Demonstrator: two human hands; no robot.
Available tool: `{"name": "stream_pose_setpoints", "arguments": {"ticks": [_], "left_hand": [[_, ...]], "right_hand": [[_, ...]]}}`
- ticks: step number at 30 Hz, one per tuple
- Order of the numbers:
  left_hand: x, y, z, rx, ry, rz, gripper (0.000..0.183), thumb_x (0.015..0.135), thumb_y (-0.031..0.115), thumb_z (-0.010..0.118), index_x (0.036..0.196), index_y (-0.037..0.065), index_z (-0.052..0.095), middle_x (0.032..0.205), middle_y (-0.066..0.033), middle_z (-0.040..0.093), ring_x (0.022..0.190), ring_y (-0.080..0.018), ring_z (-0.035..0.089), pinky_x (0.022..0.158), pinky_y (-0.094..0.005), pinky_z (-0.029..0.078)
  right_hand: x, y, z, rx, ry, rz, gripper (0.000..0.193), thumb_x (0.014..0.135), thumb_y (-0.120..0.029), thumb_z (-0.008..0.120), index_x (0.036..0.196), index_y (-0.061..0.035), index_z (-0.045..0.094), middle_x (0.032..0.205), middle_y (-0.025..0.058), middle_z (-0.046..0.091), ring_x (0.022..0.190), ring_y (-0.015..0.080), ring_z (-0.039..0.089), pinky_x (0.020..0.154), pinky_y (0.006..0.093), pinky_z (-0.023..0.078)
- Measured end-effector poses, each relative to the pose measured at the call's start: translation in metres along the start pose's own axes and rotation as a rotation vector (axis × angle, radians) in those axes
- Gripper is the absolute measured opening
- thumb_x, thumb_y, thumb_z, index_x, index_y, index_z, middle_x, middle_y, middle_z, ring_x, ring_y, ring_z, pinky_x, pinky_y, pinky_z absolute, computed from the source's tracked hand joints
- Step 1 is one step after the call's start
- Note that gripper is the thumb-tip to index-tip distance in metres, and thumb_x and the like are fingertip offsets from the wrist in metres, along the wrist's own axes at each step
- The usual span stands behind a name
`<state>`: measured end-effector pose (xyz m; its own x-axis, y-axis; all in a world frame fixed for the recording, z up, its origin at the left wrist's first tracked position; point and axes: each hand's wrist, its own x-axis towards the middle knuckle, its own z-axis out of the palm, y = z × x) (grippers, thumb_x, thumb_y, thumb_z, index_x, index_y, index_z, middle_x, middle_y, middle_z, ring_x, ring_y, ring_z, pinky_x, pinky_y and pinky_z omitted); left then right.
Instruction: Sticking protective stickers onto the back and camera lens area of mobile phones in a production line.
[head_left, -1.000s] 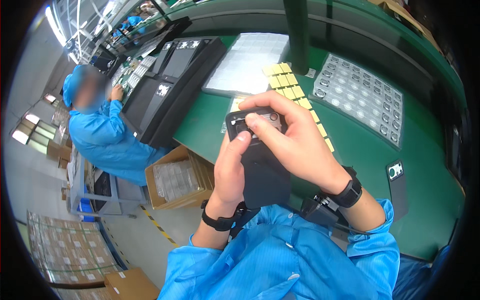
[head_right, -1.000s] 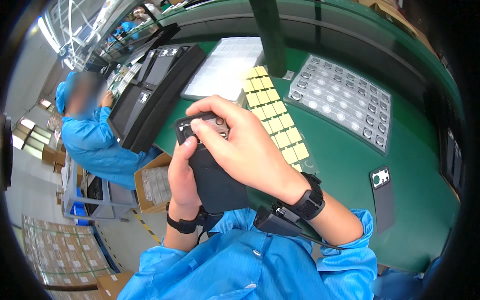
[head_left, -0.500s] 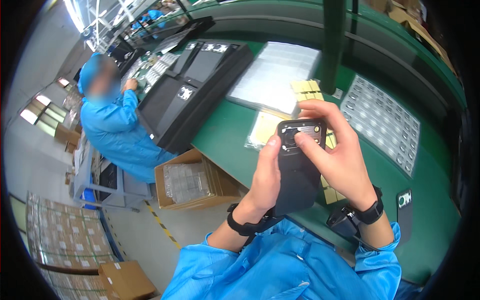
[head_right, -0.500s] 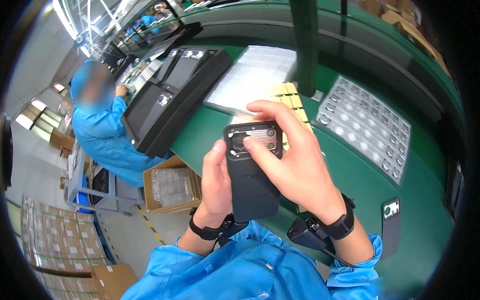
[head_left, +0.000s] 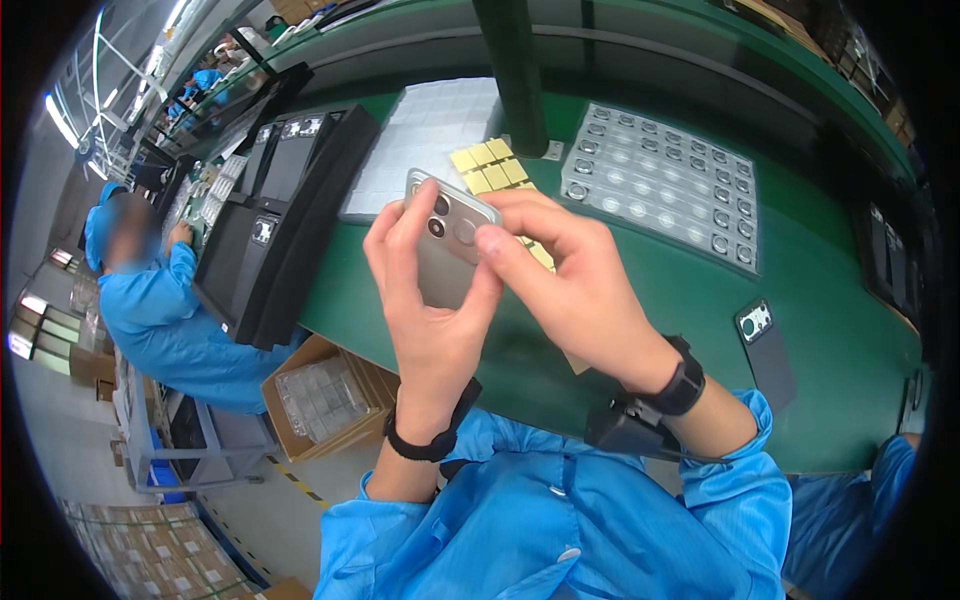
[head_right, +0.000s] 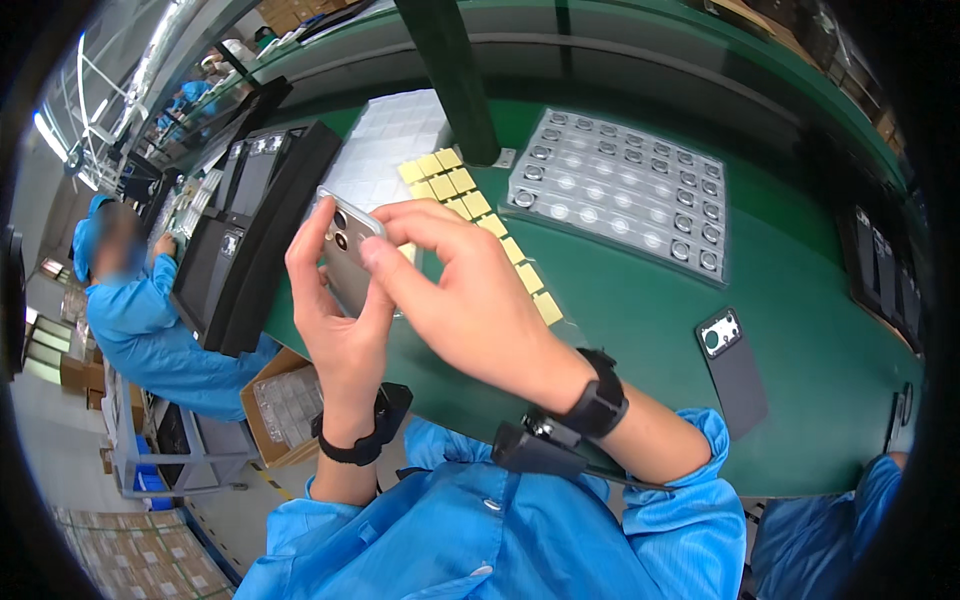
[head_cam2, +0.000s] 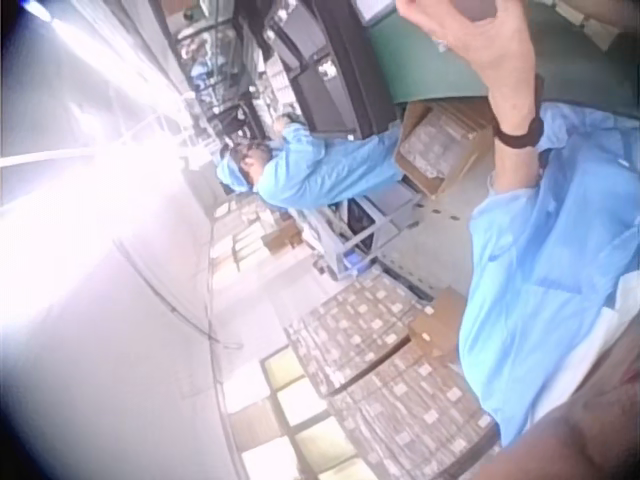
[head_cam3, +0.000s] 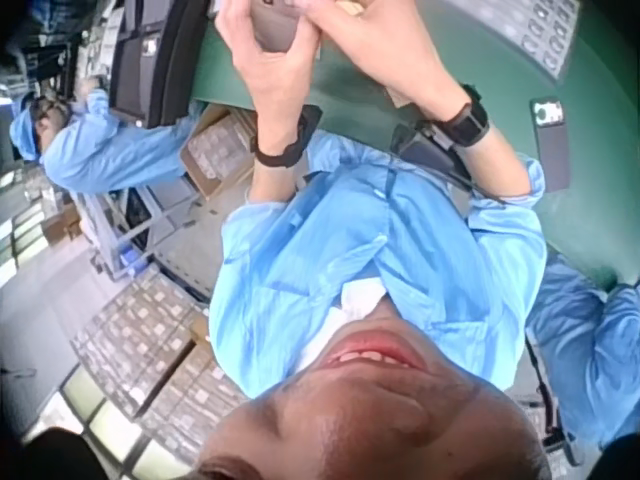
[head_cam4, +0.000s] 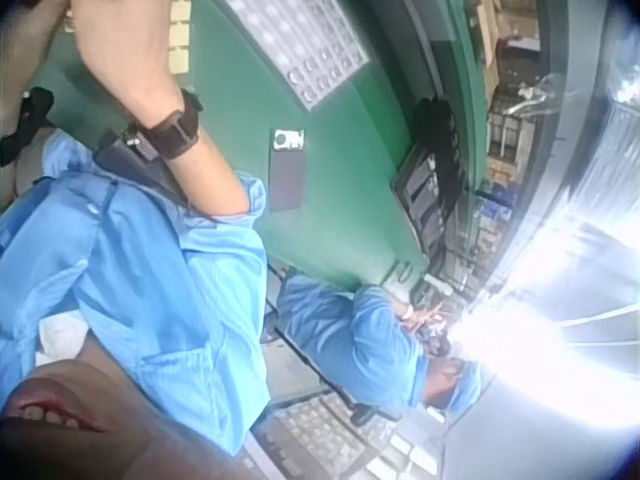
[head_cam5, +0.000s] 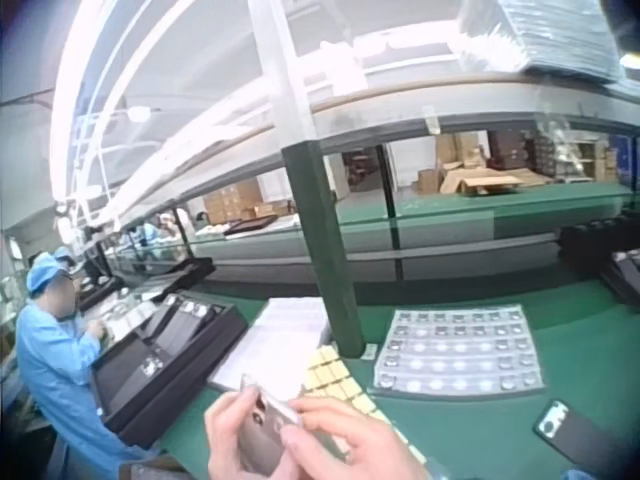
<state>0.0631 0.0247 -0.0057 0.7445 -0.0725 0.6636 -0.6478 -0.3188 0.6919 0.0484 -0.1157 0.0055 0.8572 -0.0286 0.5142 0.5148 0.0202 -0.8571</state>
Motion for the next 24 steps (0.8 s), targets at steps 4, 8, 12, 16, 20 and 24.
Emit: {"name": "stream_pose_setpoints", "arguments": {"ticks": [4, 8, 12, 16, 20, 24], "left_hand": [[0.0, 0.015, -0.01, -0.184, -0.102, -0.235, 0.059, 0.081, 0.004, 0.071, 0.135, 0.006, 0.046, 0.128, -0.0166, 0.051, 0.116, -0.0278, 0.056, 0.095, -0.0378, 0.047], [-0.008, 0.01, -0.021, -0.693, -0.233, -0.596, 0.05, 0.091, 0.009, 0.062, 0.136, 0.003, 0.04, 0.115, -0.0181, 0.061, 0.099, -0.0281, 0.067, 0.083, -0.0364, 0.056], [-0.028, 0.005, -0.017, -0.962, -0.312, -0.839, 0.041, 0.096, 0.019, 0.057, 0.131, 0.001, 0.045, 0.111, -0.018, 0.063, 0.095, -0.0275, 0.067, 0.078, -0.038, 0.059], [-0.037, -0.012, -0.021, -0.953, -0.187, -0.89, 0.038, 0.097, 0.021, 0.053, 0.129, 0.0, 0.048, 0.11, -0.0146, 0.064, 0.098, -0.022, 0.066, 0.079, -0.0341, 0.056], [-0.036, -0.03, -0.009, -1.05, -0.198, -0.978, 0.039, 0.099, 0.025, 0.051, 0.129, 0.0, 0.048, 0.112, -0.0134, 0.063, 0.1, -0.0222, 0.064, 0.077, -0.0336, 0.057], [-0.031, -0.047, 0.022, -1.241, -0.335, -1.114, 0.04, 0.1, 0.028, 0.05, 0.13, 0.002, 0.048, 0.113, -0.014, 0.063, 0.1, -0.0227, 0.064, 0.084, -0.037, 0.056]], "right_hand": [[0.006, 0.003, -0.016, 0.159, -0.043, 0.228, 0.027, 0.097, -0.024, 0.059, 0.095, 0.0022, 0.067, 0.084, 0.0007, 0.063, 0.08, 0.0067, 0.053, 0.073, 0.0248, 0.046], [0.005, -0.001, -0.024, 0.268, -0.274, 0.46, 0.028, 0.098, -0.025, 0.058, 0.096, 0.0022, 0.067, 0.083, -0.0001, 0.063, 0.077, 0.005, 0.054, 0.067, 0.0238, 0.046], [-0.002, 0.003, -0.03, 0.203, -0.283, 0.645, 0.026, 0.098, -0.024, 0.059, 0.097, 0.0012, 0.067, 0.083, -0.0003, 0.063, 0.076, 0.006, 0.055, 0.065, 0.0247, 0.047], [-0.011, 0.012, -0.065, -0.05, -0.055, 0.391, 0.022, 0.096, -0.018, 0.06, 0.107, 0.0014, 0.063, 0.092, 0.0031, 0.066, 0.085, 0.0092, 0.061, 0.076, 0.0255, 0.05], [-0.049, 0.015, -0.106, -0.224, -0.066, 0.517, 0.024, 0.096, -0.015, 0.059, 0.114, 0.0016, 0.059, 0.097, 0.0045, 0.066, 0.091, 0.0096, 0.062, 0.083, 0.0257, 0.05], [-0.076, 0.027, -0.104, -0.531, -0.174, 0.503, 0.027, 0.09, -0.004, 0.054, 0.116, -0.0018, 0.059, 0.101, 0.013, 0.066, 0.09, 0.0237, 0.065, 0.082, 0.0334, 0.051]]}}
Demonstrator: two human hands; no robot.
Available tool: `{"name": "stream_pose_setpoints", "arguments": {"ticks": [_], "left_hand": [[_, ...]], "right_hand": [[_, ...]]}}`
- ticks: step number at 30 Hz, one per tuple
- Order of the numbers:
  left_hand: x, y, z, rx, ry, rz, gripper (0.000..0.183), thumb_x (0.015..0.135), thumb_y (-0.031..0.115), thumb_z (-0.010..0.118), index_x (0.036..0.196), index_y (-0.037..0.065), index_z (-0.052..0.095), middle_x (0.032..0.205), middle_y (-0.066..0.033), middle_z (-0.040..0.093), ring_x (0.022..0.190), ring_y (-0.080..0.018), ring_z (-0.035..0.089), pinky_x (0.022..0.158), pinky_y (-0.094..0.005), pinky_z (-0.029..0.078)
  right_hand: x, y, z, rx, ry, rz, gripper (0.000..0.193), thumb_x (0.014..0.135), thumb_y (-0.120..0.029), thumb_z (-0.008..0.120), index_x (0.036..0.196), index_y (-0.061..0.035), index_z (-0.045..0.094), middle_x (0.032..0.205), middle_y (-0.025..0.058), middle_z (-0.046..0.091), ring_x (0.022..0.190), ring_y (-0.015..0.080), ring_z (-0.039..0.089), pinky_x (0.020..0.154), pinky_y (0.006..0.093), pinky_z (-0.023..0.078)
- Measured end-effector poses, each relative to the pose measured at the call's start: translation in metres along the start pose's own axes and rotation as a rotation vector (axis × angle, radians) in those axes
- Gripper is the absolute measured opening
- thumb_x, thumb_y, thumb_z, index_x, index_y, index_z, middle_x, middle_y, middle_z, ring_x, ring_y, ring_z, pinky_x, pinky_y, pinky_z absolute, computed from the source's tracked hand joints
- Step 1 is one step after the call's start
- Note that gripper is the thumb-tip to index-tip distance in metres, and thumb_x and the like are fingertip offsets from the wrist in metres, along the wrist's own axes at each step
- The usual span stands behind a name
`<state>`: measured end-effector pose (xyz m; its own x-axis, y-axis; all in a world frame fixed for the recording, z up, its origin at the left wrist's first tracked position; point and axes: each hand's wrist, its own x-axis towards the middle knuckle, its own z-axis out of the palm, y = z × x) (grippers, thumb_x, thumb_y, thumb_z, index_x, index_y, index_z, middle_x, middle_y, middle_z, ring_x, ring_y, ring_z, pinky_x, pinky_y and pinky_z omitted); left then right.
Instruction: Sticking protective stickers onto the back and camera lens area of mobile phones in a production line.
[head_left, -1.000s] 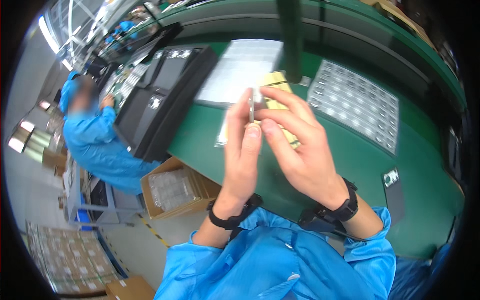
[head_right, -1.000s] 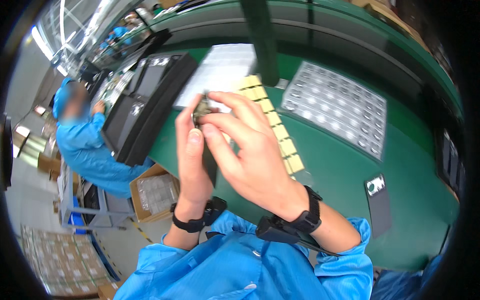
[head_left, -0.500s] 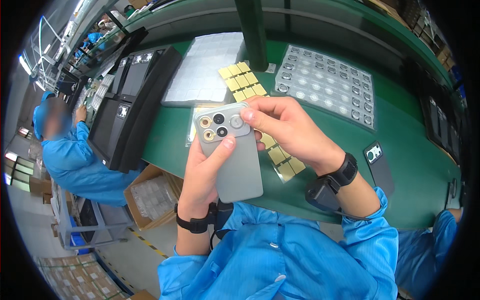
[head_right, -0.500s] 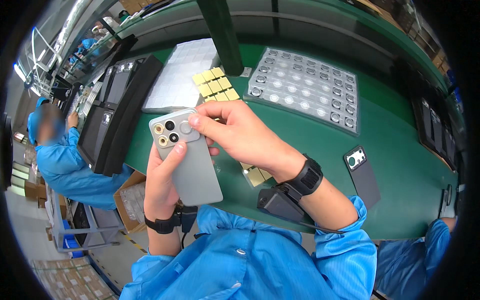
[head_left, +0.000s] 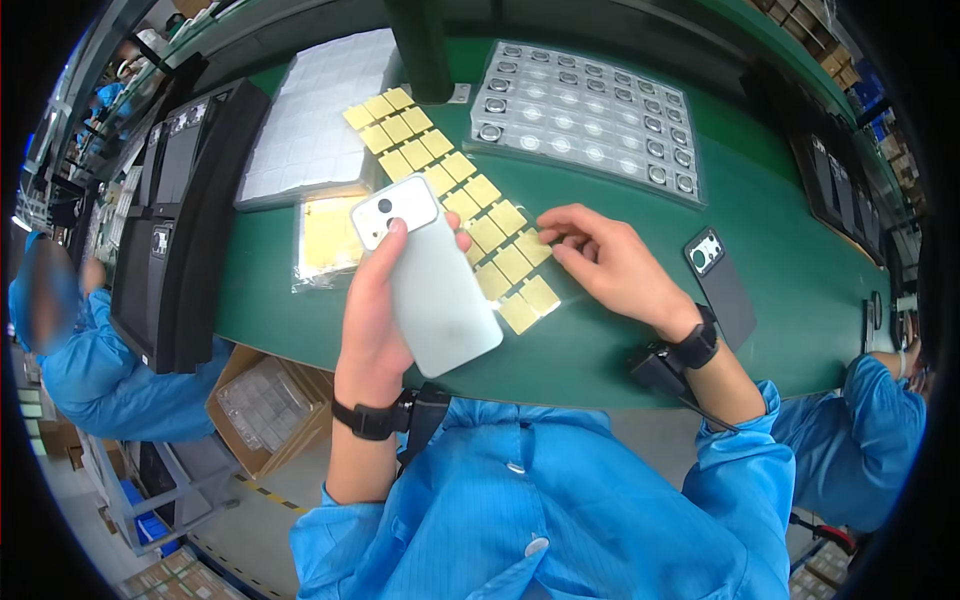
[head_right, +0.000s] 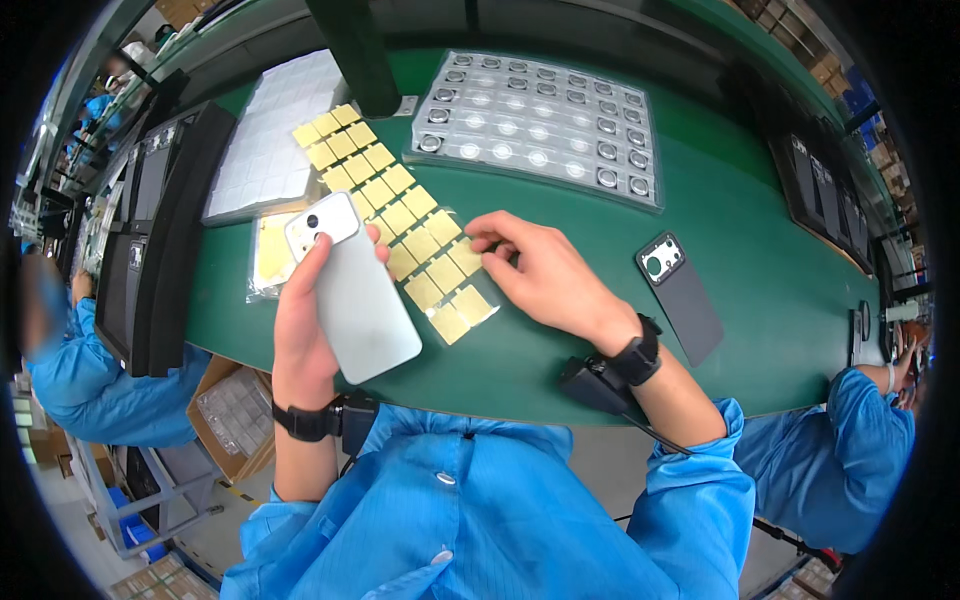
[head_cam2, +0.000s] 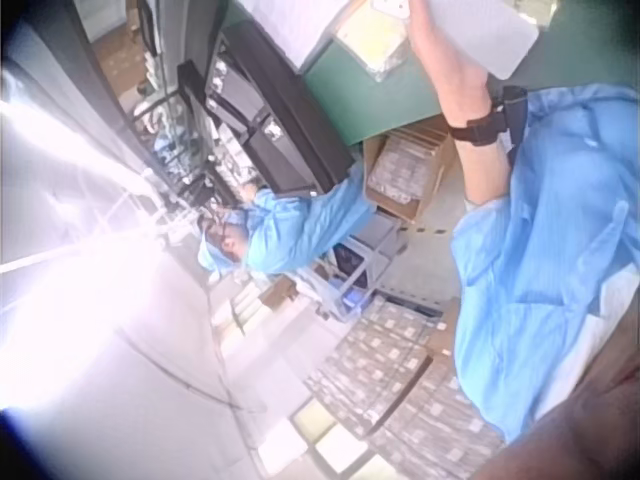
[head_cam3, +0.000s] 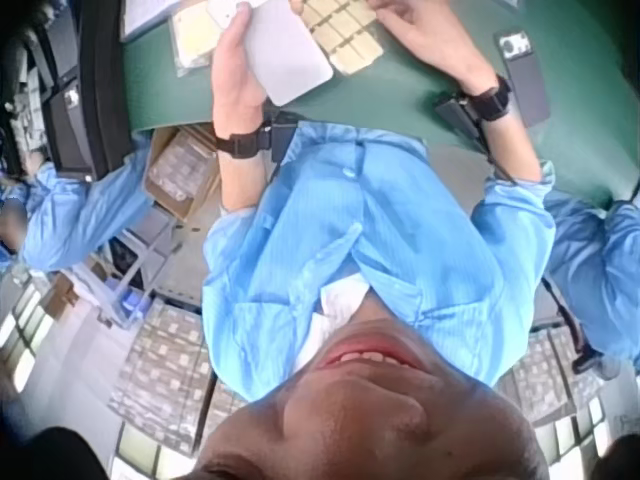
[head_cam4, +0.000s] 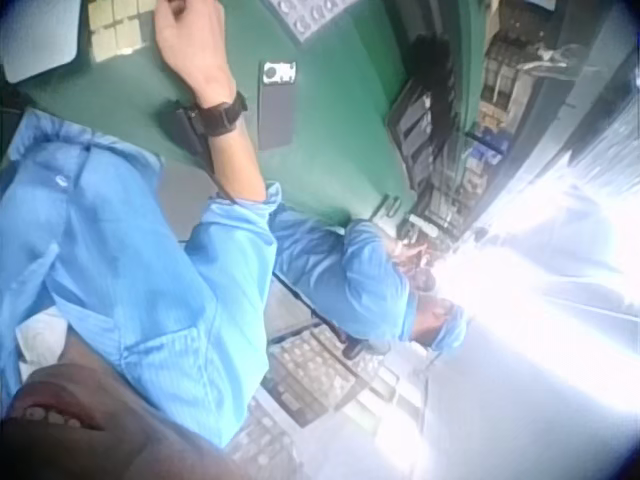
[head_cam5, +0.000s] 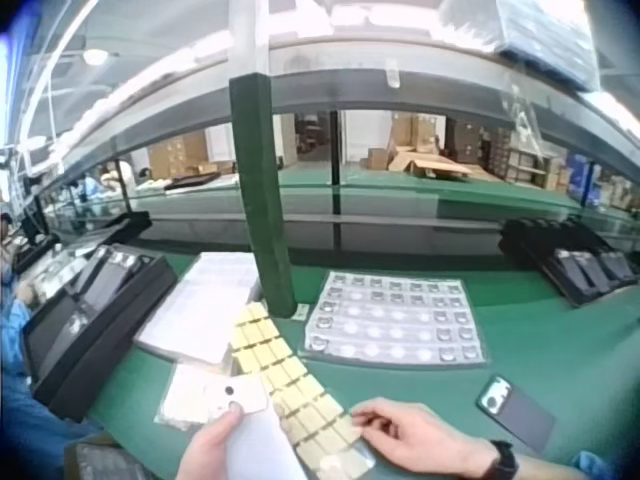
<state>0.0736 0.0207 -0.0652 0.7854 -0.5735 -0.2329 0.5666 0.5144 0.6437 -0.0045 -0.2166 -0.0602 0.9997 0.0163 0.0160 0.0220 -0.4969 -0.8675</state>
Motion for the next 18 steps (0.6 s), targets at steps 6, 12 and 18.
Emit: {"name": "stream_pose_setpoints", "arguments": {"ticks": [6, 12, 18], "left_hand": [[0.019, -0.017, -0.008, -0.106, -0.003, -0.113, 0.055, 0.097, 0.02, 0.051, 0.144, 0.0, 0.031, 0.14, -0.0213, 0.048, 0.132, -0.0329, 0.046, 0.11, -0.0441, 0.04], [0.021, -0.018, -0.005, -0.067, 0.004, -0.122, 0.055, 0.096, 0.019, 0.052, 0.144, 0.0, 0.032, 0.139, -0.0203, 0.049, 0.131, -0.0316, 0.047, 0.109, -0.0438, 0.04], [0.02, -0.017, -0.005, -0.045, 0.019, -0.11, 0.055, 0.096, 0.019, 0.051, 0.144, -0.001, 0.033, 0.139, -0.0197, 0.05, 0.131, -0.0311, 0.047, 0.108, -0.0425, 0.041]], "right_hand": [[0.016, 0.01, 0.024, -0.342, 0.092, -0.165, 0.028, 0.087, -0.004, 0.054, 0.114, -0.0066, 0.059, 0.103, 0.0122, 0.06, 0.093, 0.0335, 0.062, 0.076, 0.0429, 0.052], [0.019, 0.006, 0.024, -0.501, 0.069, -0.176, 0.025, 0.085, -0.002, 0.054, 0.108, -0.0066, 0.061, 0.097, 0.0104, 0.057, 0.09, 0.0324, 0.062, 0.072, 0.0447, 0.052], [0.02, 0.006, 0.021, -0.509, 0.038, -0.189, 0.025, 0.085, -0.002, 0.054, 0.108, -0.0055, 0.062, 0.098, 0.0099, 0.057, 0.091, 0.0318, 0.062, 0.073, 0.0439, 0.051]]}}
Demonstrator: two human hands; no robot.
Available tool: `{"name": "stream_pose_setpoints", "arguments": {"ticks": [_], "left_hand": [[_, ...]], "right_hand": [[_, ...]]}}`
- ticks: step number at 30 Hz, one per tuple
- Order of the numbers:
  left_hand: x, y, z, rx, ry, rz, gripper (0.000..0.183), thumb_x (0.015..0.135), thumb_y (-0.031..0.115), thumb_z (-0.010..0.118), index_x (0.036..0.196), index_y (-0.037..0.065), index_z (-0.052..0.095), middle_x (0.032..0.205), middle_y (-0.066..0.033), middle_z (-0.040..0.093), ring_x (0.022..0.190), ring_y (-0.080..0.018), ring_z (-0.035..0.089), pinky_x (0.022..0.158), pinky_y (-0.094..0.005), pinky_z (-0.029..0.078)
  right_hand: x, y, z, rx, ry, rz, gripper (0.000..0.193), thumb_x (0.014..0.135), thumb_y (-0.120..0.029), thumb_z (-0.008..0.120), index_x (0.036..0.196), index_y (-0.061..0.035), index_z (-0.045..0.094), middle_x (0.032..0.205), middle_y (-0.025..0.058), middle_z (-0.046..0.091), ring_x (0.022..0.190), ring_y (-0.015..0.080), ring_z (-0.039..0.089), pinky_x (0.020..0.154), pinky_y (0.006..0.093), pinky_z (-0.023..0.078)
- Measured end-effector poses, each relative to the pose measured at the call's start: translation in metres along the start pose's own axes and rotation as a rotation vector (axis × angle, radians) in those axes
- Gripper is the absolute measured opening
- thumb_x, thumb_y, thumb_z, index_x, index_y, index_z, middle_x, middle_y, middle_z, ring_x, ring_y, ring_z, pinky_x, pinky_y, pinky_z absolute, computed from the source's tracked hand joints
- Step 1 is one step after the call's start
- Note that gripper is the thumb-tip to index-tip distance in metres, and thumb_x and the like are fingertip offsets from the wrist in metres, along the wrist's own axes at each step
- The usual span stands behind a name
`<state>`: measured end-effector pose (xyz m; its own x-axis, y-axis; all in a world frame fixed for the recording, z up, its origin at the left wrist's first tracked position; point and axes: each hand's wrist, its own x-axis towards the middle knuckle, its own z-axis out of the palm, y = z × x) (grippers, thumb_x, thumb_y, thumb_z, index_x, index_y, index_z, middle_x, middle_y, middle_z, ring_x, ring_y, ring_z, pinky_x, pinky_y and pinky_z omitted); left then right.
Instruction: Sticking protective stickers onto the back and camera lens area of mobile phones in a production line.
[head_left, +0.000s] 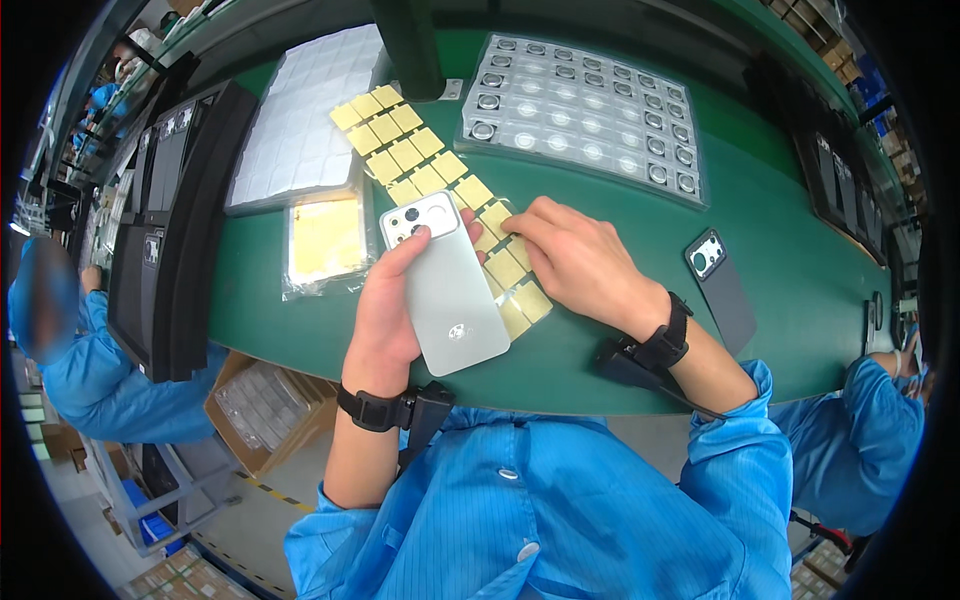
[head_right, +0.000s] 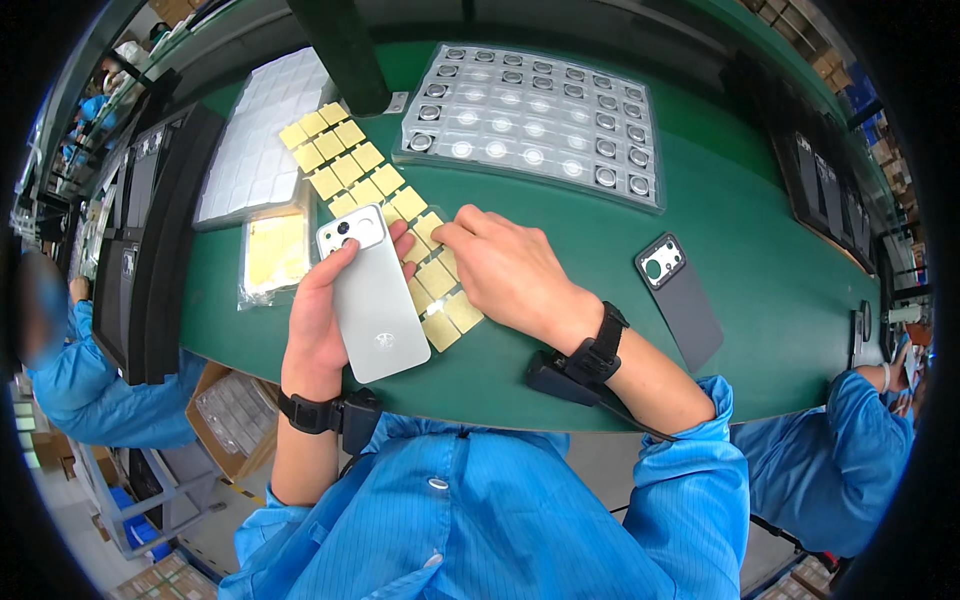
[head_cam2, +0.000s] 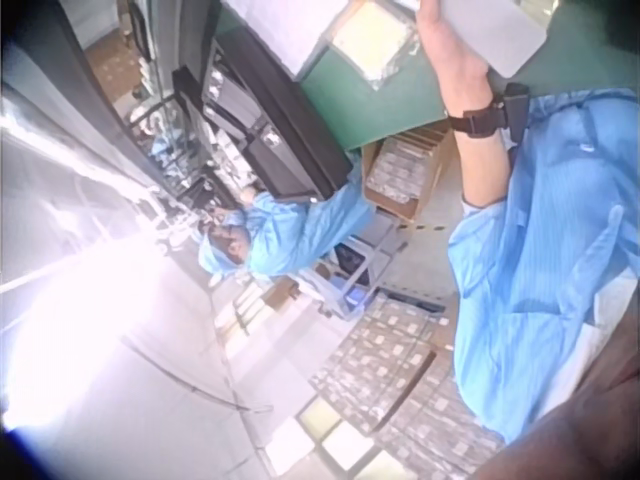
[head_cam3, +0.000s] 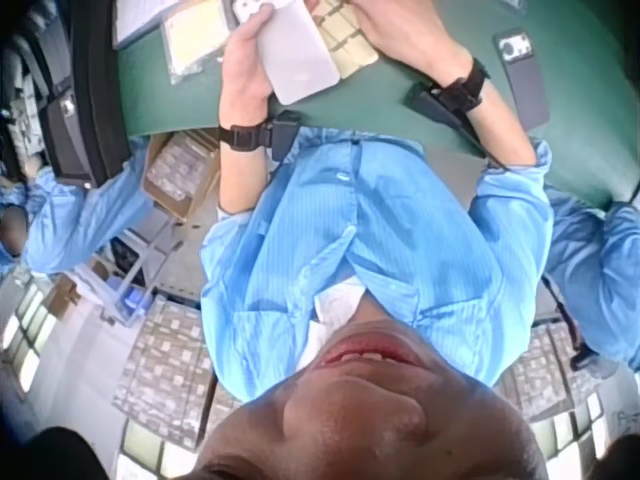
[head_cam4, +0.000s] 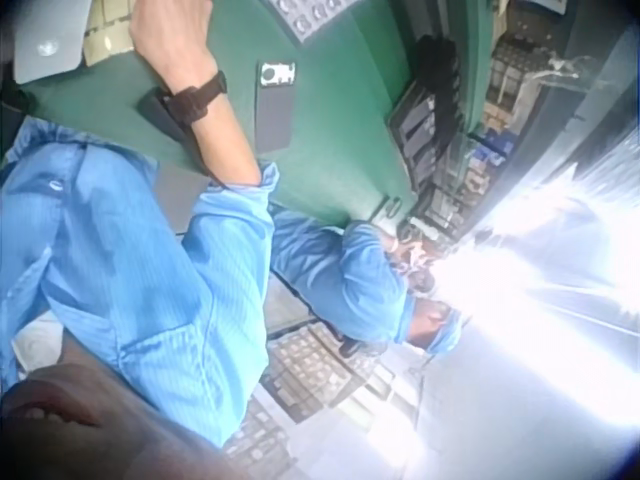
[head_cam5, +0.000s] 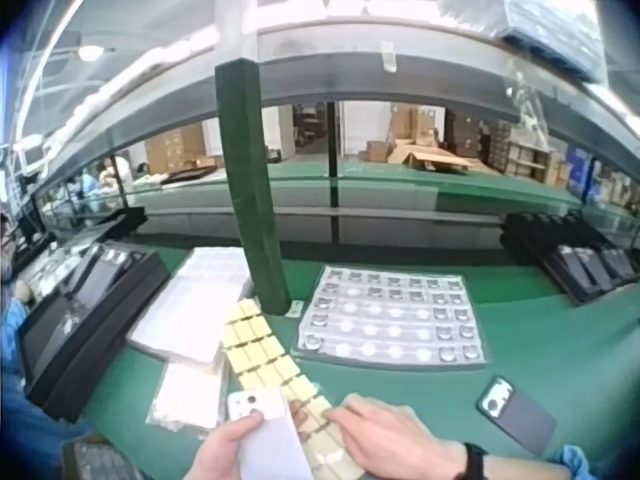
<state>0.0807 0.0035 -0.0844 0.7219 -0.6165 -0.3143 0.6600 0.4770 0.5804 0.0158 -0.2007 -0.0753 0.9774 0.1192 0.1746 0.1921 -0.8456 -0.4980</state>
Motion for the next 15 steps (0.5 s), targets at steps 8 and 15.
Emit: {"name": "stream_pose_setpoints", "arguments": {"ticks": [8, 15], "left_hand": [[0.0001, -0.0004, 0.0015, 0.012, -0.012, -0.007, 0.055, 0.096, 0.019, 0.052, 0.144, 0.001, 0.033, 0.14, -0.0199, 0.049, 0.132, -0.0312, 0.046, 0.109, -0.0428, 0.04], [0.0002, -0.0005, 0.0015, -0.01, 0.005, -0.01, 0.057, 0.095, 0.019, 0.053, 0.146, 0.004, 0.031, 0.142, -0.0201, 0.046, 0.135, -0.0312, 0.042, 0.112, -0.0453, 0.036]], "right_hand": [[-0.0026, 0.0024, -0.0004, 0.093, 0.024, 0.006, 0.031, 0.084, -0.001, 0.054, 0.113, -0.0055, 0.062, 0.101, 0.0094, 0.057, 0.093, 0.0319, 0.061, 0.076, 0.0438, 0.05], [-0.0011, 0.0034, 0.004, 0.037, 0.015, -0.021, 0.031, 0.081, 0.001, 0.054, 0.11, -0.0059, 0.064, 0.099, 0.0098, 0.057, 0.09, 0.0309, 0.061, 0.077, 0.0431, 0.05]]}}
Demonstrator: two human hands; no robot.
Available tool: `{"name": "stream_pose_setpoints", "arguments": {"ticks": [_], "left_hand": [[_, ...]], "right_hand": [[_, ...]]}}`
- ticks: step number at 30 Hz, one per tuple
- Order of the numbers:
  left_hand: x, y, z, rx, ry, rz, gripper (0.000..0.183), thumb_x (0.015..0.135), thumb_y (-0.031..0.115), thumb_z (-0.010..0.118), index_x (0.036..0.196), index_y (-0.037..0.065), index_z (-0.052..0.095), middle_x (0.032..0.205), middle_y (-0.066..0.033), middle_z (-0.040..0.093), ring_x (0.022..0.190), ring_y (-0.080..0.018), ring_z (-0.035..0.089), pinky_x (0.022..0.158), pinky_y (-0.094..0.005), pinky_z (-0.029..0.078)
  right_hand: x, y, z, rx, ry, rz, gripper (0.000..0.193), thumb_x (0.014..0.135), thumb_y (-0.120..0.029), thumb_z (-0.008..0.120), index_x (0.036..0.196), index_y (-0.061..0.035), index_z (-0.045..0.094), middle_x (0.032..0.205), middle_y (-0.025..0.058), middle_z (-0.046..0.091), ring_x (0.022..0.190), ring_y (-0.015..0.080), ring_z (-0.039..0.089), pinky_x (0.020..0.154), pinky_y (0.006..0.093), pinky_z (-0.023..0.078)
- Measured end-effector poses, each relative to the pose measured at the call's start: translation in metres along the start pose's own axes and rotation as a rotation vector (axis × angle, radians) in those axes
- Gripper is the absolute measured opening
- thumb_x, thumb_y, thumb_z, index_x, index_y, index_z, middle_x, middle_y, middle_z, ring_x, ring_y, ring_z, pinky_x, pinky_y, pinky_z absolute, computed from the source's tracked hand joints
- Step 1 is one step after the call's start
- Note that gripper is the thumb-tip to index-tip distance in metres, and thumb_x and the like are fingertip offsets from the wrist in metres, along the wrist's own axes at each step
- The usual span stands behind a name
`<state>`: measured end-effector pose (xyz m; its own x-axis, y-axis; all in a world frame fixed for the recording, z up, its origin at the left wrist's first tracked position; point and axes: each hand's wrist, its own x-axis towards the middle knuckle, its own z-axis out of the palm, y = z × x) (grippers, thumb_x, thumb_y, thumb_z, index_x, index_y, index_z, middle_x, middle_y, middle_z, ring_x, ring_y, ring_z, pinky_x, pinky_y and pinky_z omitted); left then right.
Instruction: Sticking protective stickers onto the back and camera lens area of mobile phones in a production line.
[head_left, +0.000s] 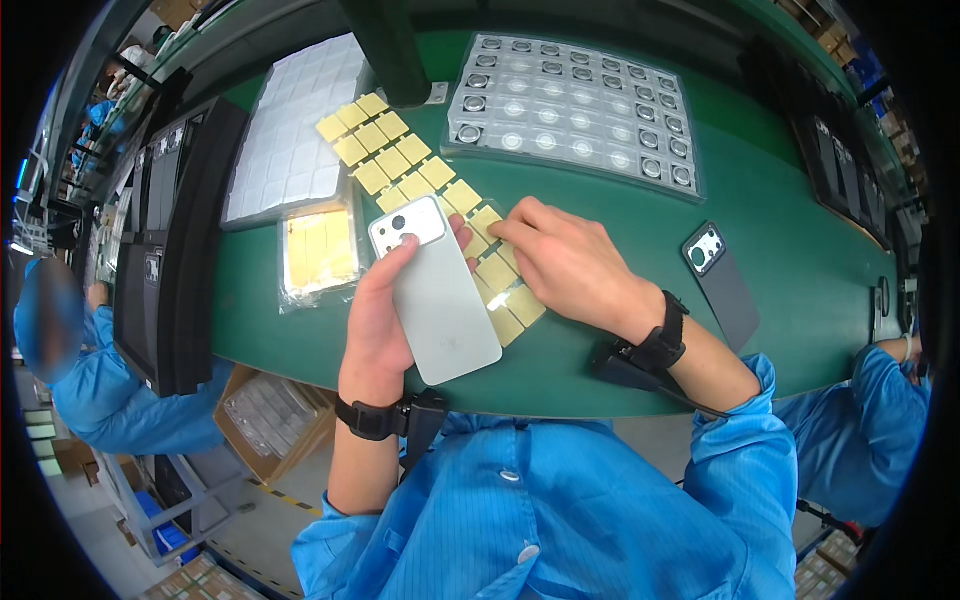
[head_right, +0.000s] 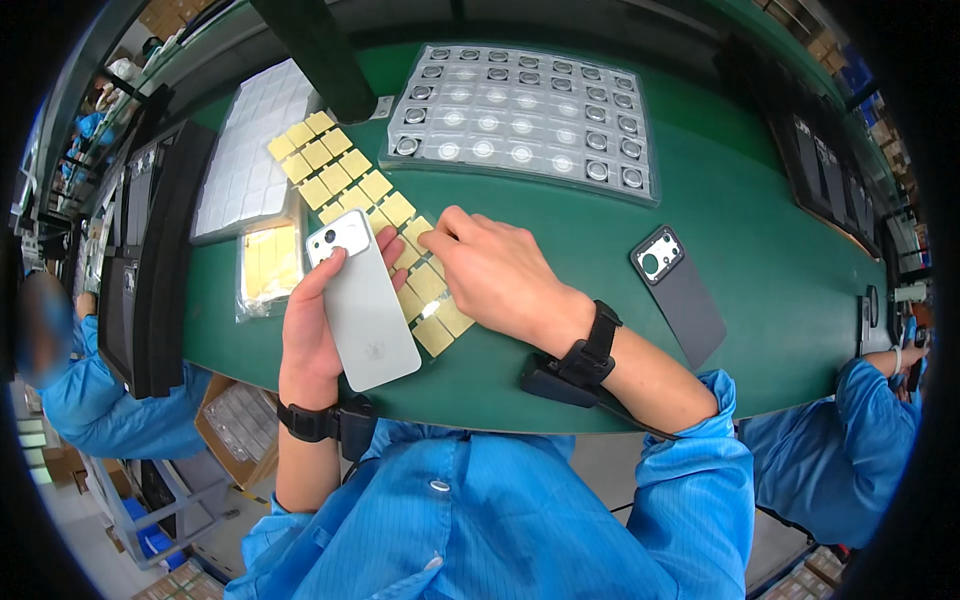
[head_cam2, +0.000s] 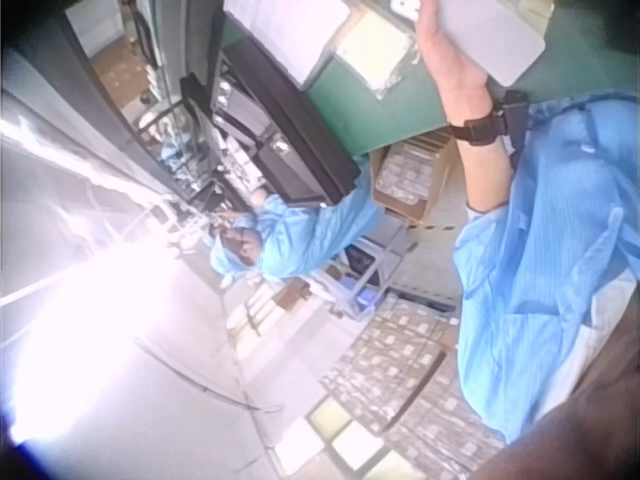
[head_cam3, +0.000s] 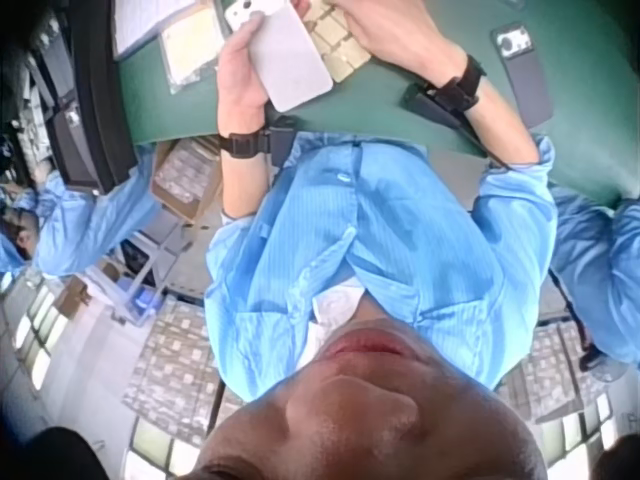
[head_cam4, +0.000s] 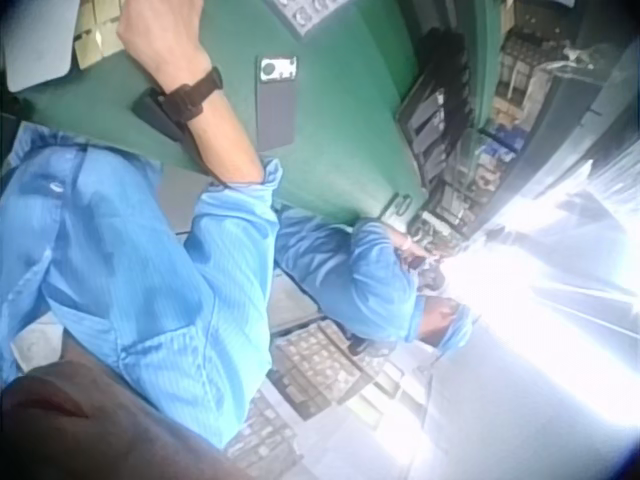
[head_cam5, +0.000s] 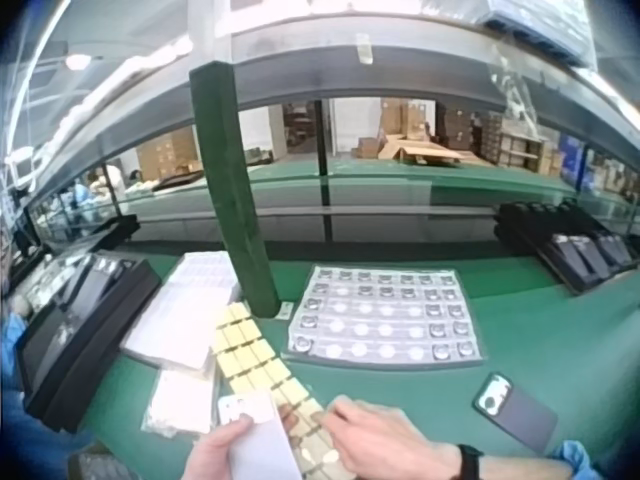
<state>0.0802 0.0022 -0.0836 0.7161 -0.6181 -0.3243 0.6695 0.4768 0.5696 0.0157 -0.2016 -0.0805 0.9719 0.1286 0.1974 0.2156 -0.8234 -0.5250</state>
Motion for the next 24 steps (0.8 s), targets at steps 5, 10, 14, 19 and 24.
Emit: {"name": "stream_pose_setpoints", "arguments": {"ticks": [5, 10, 14, 19, 24], "left_hand": [[-0.001, 0.0, -0.002, -0.011, -0.005, -0.011, 0.057, 0.095, 0.019, 0.053, 0.146, 0.004, 0.031, 0.143, -0.0199, 0.046, 0.135, -0.0315, 0.042, 0.112, -0.045, 0.036], [-0.001, 0.001, -0.001, -0.026, -0.004, -0.006, 0.057, 0.096, 0.019, 0.053, 0.146, 0.004, 0.03, 0.143, -0.0199, 0.045, 0.136, -0.0315, 0.042, 0.112, -0.0447, 0.036], [0.001, 0.0, 0.001, -0.014, -0.017, -0.016, 0.056, 0.096, 0.018, 0.052, 0.146, 0.003, 0.031, 0.144, -0.0201, 0.044, 0.136, -0.0318, 0.042, 0.111, -0.0443, 0.037], [0.001, -0.001, -0.006, -0.049, 0.019, -0.049, 0.055, 0.095, 0.02, 0.054, 0.142, 0.0, 0.035, 0.142, -0.018, 0.046, 0.133, -0.0291, 0.044, 0.109, -0.0443, 0.039], [-0.003, 0.002, -0.008, 0.018, 0.049, -0.02, 0.055, 0.097, 0.022, 0.049, 0.146, 0.003, 0.03, 0.149, -0.0192, 0.038, 0.141, -0.0299, 0.034, 0.116, -0.046, 0.027]], "right_hand": [[-0.002, 0.003, -0.008, 0.008, -0.038, 0.059, 0.026, 0.084, -0.004, 0.054, 0.107, -0.0053, 0.065, 0.097, 0.0121, 0.058, 0.087, 0.0328, 0.06, 0.077, 0.0437, 0.05], [0.0, 0.008, -0.016, 0.02, -0.111, 0.08, 0.02, 0.085, -0.01, 0.055, 0.102, -0.0063, 0.064, 0.096, 0.0118, 0.059, 0.085, 0.0334, 0.06, 0.076, 0.045, 0.049], [0.004, 0.007, -0.021, 0.09, -0.121, 0.142, 0.012, 0.084, -0.014, 0.055, 0.092, -0.0074, 0.061, 0.095, 0.0109, 0.06, 0.086, 0.034, 0.06, 0.077, 0.0455, 0.047], [0.007, 0.007, -0.014, 0.051, -0.135, 0.148, 0.012, 0.08, -0.01, 0.053, 0.089, -0.0086, 0.061, 0.091, 0.0119, 0.062, 0.089, 0.0316, 0.061, 0.079, 0.0445, 0.042], [0.003, 0.019, -0.015, 0.179, -0.149, 0.09, 0.006, 0.087, -0.015, 0.055, 0.09, -0.0126, 0.059, 0.09, 0.0047, 0.059, 0.087, 0.0235, 0.059, 0.079, 0.0389, 0.041]]}}
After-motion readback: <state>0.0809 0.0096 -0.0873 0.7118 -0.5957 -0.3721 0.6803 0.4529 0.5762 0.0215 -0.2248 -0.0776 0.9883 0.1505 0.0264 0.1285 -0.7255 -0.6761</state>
